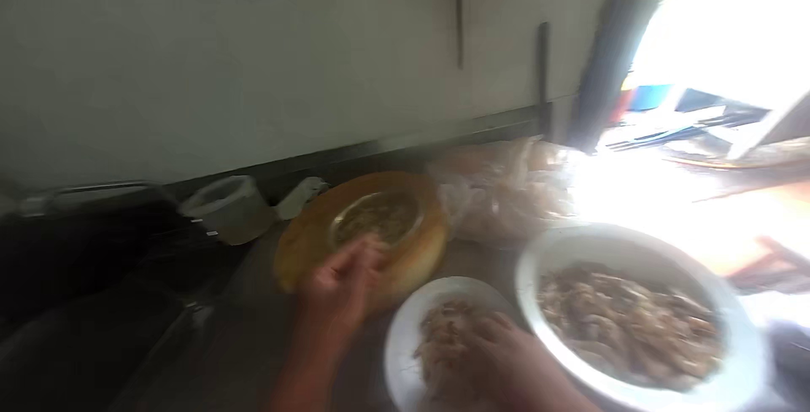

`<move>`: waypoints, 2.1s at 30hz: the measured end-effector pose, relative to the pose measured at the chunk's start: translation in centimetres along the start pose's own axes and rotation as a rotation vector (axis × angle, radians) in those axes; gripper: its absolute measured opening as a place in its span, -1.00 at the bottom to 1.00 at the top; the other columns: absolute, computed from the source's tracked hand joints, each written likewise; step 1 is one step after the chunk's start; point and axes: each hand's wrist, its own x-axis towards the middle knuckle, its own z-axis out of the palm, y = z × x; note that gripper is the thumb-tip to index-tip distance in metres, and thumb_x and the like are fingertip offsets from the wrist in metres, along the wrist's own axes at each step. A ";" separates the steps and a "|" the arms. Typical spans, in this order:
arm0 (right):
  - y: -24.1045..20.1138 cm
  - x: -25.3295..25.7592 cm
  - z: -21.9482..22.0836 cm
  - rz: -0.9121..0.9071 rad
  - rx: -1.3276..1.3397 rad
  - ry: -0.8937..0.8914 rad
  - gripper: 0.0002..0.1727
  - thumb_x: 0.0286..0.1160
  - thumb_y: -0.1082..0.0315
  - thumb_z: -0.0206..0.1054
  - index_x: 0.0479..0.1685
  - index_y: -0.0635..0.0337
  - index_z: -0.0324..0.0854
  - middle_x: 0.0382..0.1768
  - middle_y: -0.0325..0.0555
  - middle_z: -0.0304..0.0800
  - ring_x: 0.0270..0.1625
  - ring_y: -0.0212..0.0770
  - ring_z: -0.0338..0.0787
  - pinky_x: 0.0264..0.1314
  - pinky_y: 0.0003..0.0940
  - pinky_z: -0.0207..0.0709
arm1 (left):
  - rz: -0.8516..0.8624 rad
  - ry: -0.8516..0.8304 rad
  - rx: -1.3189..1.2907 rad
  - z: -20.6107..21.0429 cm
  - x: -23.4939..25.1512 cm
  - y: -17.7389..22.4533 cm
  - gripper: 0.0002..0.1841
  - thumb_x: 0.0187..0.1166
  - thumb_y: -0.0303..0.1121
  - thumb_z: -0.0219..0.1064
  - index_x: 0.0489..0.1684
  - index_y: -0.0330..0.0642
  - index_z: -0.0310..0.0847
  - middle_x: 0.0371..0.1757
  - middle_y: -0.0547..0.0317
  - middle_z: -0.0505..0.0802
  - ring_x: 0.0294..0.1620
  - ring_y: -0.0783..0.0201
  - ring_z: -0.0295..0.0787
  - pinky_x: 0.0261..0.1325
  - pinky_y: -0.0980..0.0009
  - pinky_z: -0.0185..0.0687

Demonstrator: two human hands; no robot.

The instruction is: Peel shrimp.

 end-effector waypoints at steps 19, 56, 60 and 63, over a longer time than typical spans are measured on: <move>16.2 3.2 -13.3 0.697 -0.384 -0.432 -0.62 0.29 -0.06 0.53 -0.31 0.09 0.76 -0.22 0.01 0.84 -0.08 0.12 0.85 -0.11 0.33 0.66 | 0.185 -0.413 0.126 6.7 -5.6 -3.0 -0.66 0.70 -0.15 0.29 0.26 -0.07 0.80 -0.05 0.15 0.88 -0.15 0.39 0.82 -0.07 0.37 0.81; 1.1 0.8 -6.4 0.090 0.208 0.001 -0.78 0.63 0.00 0.35 -0.17 -0.17 0.85 -0.22 -0.47 0.88 -0.16 -0.56 0.82 -0.07 -0.49 0.76 | 0.221 -0.349 -0.251 7.0 -8.1 -2.7 -0.83 0.61 -0.23 0.45 -0.04 -0.03 0.92 -0.04 0.33 0.94 0.06 0.38 0.87 0.17 0.41 0.86; 1.2 0.2 -6.0 0.050 0.167 0.016 -0.74 0.67 0.02 0.30 -0.25 -0.11 0.80 -0.30 -0.42 0.84 -0.25 -0.50 0.79 -0.17 -0.45 0.72 | 0.191 -0.349 -0.147 6.6 -8.6 -2.8 -0.84 0.65 -0.20 0.39 -0.10 -0.01 0.87 -0.15 0.38 0.88 -0.10 0.45 0.84 -0.02 0.49 0.84; 1.4 -0.3 -6.3 0.069 0.118 0.044 -0.75 0.66 0.04 0.29 -0.28 -0.12 0.80 -0.33 -0.43 0.84 -0.28 -0.50 0.79 -0.21 -0.43 0.72 | 0.086 -0.307 -0.188 5.7 -8.3 -3.1 -0.81 0.69 -0.24 0.33 -0.07 -0.05 0.87 -0.11 0.31 0.90 -0.10 0.38 0.86 -0.03 0.44 0.86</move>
